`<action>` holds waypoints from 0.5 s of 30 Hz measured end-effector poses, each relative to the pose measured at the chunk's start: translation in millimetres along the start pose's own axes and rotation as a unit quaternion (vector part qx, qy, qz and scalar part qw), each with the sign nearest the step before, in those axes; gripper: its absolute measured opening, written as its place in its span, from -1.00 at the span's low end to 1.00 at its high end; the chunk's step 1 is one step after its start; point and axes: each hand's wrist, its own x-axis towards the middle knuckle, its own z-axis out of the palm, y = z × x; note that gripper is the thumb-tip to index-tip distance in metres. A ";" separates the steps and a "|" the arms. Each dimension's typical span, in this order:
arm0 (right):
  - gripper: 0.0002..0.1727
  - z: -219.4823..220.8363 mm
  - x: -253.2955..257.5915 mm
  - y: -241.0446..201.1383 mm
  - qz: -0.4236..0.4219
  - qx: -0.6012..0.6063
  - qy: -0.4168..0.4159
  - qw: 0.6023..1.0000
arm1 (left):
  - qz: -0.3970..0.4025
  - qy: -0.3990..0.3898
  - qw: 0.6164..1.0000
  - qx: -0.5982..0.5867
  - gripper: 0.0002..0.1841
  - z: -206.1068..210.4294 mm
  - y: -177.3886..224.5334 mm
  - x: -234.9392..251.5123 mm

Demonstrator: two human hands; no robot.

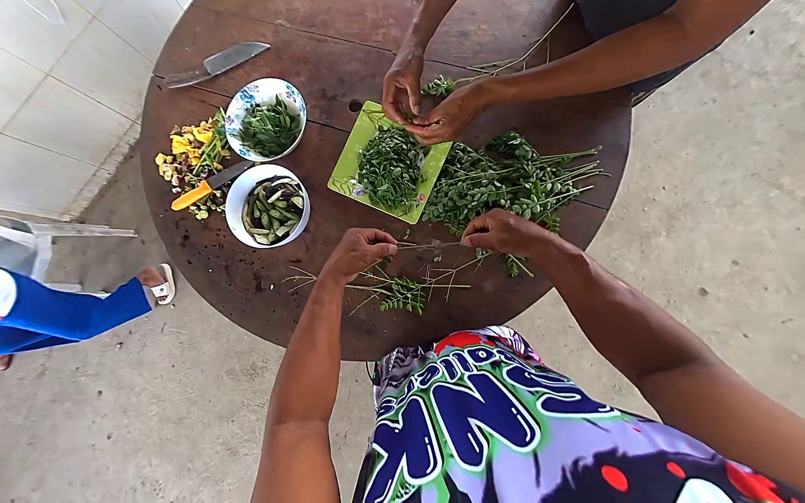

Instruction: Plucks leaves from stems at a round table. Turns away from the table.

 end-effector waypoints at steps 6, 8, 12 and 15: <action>-0.81 -11.0 14.1 35.5 0.005 0.014 0.003 1.000 | -0.013 -0.021 0.998 0.059 -0.92 -16.4 0.3 5.6; -0.82 -14.7 15.3 32.9 0.004 0.012 0.002 1.000 | -0.018 -0.017 0.998 0.061 -0.92 -19.5 -0.8 8.7; -0.83 -21.3 16.3 27.9 0.005 0.000 -0.017 1.000 | 0.001 0.026 0.999 0.047 -0.91 -26.0 -4.9 18.9; -0.82 -19.7 20.4 25.6 -0.005 -0.002 -0.029 1.000 | 0.005 -0.007 0.999 0.042 -0.89 -14.1 0.8 26.1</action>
